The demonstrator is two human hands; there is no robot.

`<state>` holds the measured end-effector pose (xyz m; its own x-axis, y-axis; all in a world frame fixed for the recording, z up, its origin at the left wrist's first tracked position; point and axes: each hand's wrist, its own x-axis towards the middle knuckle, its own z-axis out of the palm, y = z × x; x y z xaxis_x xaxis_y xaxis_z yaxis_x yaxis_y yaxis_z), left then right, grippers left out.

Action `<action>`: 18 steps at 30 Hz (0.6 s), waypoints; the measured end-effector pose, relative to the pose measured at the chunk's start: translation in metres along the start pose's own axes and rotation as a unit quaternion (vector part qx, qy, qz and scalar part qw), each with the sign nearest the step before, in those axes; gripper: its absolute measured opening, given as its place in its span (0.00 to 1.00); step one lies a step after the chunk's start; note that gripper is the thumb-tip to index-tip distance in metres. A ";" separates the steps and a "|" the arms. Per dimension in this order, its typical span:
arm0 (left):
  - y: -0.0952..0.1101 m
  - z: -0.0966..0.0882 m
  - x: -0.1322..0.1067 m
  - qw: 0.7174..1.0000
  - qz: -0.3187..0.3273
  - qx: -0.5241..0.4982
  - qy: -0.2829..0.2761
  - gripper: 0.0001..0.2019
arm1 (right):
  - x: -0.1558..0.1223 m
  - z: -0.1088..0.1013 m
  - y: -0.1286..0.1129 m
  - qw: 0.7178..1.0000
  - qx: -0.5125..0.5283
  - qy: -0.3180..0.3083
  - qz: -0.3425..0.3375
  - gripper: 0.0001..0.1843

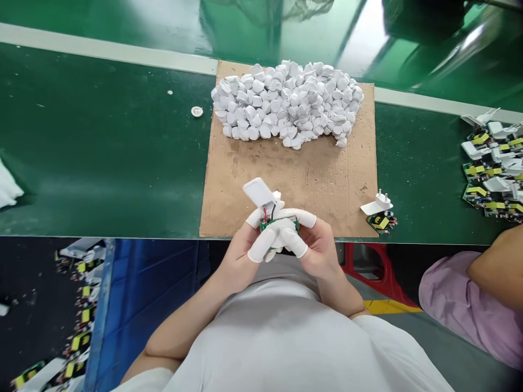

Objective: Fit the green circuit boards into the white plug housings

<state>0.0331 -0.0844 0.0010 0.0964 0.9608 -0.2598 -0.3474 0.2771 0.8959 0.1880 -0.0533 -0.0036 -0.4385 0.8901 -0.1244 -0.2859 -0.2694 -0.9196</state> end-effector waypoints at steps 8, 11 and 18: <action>-0.003 0.001 0.013 0.993 0.041 0.099 0.054 0.30 | -0.006 -0.007 0.011 0.995 -0.092 0.019 -0.024 0.27; -0.003 -0.002 0.015 0.998 -0.008 0.047 0.052 0.30 | -0.004 -0.008 0.013 0.997 -0.068 0.008 -0.018 0.30; -0.003 -0.006 0.010 0.998 0.018 0.045 0.039 0.31 | -0.003 -0.007 0.008 0.997 -0.073 0.004 0.008 0.31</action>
<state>0.0296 -0.0757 -0.0065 0.0102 0.9680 -0.2506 -0.2629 0.2444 0.9334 0.1926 -0.0560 -0.0133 -0.4349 0.8892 -0.1422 -0.1519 -0.2281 -0.9617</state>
